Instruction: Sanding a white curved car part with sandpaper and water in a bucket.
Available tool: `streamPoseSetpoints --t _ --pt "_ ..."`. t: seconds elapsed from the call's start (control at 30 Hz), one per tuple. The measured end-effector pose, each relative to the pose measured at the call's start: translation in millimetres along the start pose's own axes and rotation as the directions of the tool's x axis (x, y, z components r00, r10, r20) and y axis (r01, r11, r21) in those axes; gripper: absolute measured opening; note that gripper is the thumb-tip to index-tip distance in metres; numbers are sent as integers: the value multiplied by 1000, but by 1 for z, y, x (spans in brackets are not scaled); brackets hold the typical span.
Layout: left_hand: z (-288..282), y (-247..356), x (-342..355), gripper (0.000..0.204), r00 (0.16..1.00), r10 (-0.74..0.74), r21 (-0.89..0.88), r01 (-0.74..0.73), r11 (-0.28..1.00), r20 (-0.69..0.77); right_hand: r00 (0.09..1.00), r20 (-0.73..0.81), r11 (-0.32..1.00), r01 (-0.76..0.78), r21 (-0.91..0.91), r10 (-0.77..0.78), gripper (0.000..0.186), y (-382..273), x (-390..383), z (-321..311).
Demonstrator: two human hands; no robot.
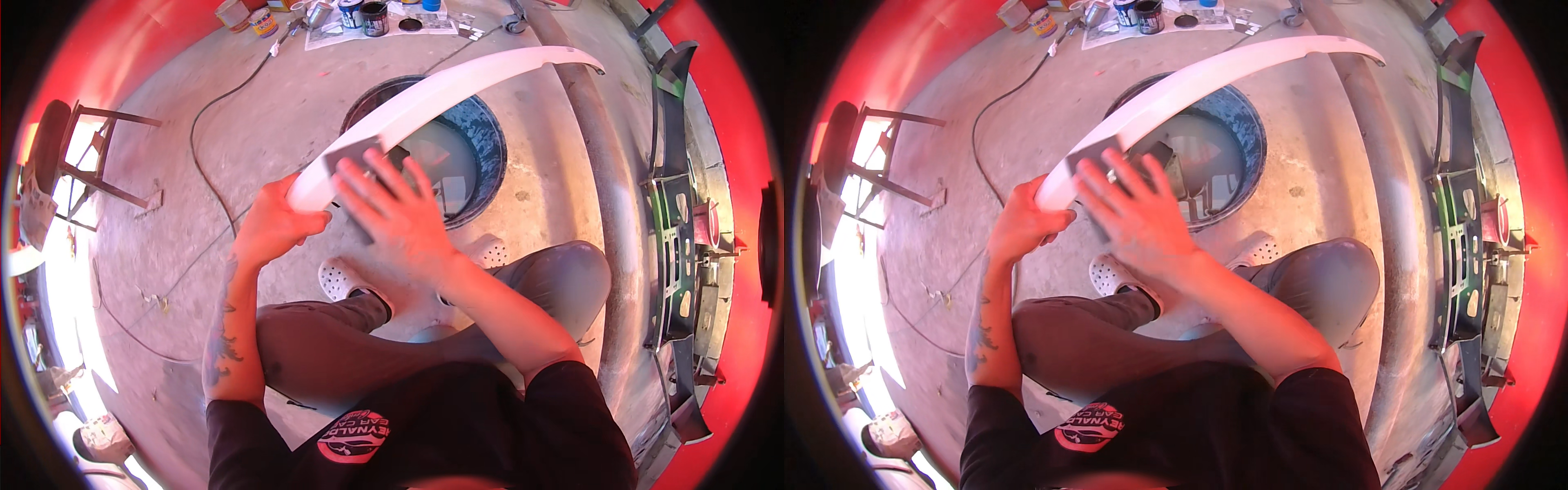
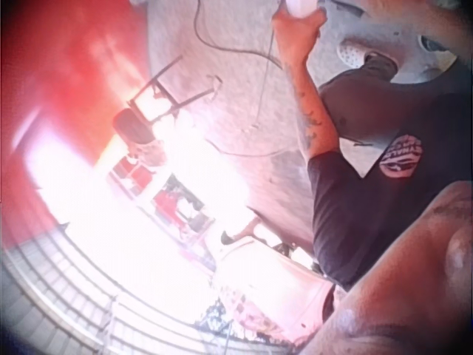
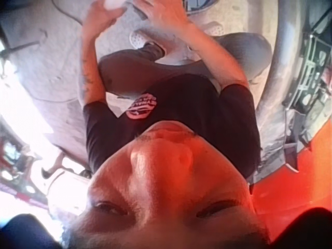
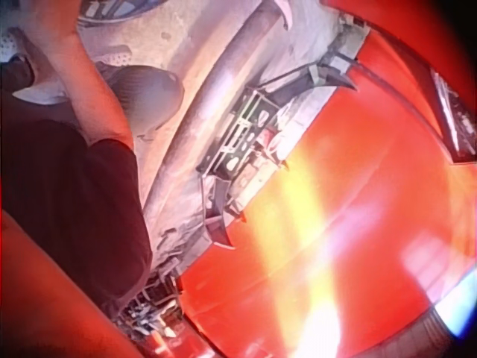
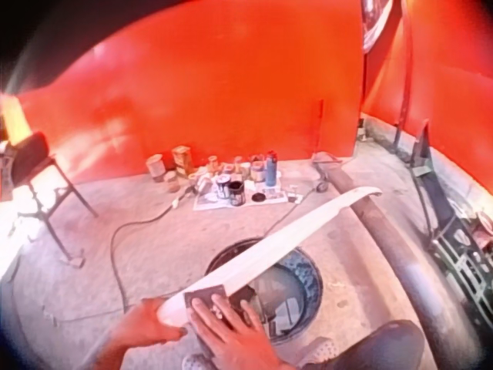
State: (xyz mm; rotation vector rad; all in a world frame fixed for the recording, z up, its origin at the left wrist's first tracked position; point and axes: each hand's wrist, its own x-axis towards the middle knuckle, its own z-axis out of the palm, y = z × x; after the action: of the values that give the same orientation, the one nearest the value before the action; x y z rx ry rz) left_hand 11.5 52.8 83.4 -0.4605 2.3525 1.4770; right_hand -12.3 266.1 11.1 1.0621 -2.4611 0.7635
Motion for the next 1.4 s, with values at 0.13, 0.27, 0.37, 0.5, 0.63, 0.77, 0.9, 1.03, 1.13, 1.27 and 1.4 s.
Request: streamPoseSetpoints --t 0.13,0.27,0.37,0.5,0.63,0.77,0.9,1.03,1.13,1.27,1.4 --pt "0 -6 0 42 996 83 25 -83 996 -22 982 85 982 173 -73 -167 59 13 8 -17" --pt "3 5 -5 43 997 65 64 -62 996 -49 998 -60 963 -23 -267 7 52 69 15 -28" --pt "4 10 -7 42 997 56 91 -51 995 -58 999 -16 985 -36 -166 34 54 43 12 -25" --pt "2 -1 -4 44 995 88 104 -82 991 -56 985 73 986 158 -54 -154 56 14 7 -24" --pt "1 11 -11 44 995 61 107 -53 993 -76 993 21 976 119 -182 -117 54 67 14 -34" --pt "2 15 -11 44 997 22 119 -13 993 -73 999 -23 990 -51 -128 49 56 67 15 -29" --pt "3 3 -4 45 998 31 102 -26 994 -53 988 63 989 135 68 -139 63 6 2 -18" --pt "3 0 -5 42 991 114 77 -109 991 -68 983 93 985 164 -49 -159 63 33 11 -32" --pt "1 11 -11 38 993 87 91 -79 993 -78 999 -3 991 46 -130 -46 61 81 23 -34" --pt "5 9 -4 38 997 58 77 -54 996 -56 999 -34 994 -34 -100 30 56 60 20 -27" --pt "2 3 -6 45 996 43 118 -35 992 -72 998 29 995 66 -70 -64 61 43 11 -27"
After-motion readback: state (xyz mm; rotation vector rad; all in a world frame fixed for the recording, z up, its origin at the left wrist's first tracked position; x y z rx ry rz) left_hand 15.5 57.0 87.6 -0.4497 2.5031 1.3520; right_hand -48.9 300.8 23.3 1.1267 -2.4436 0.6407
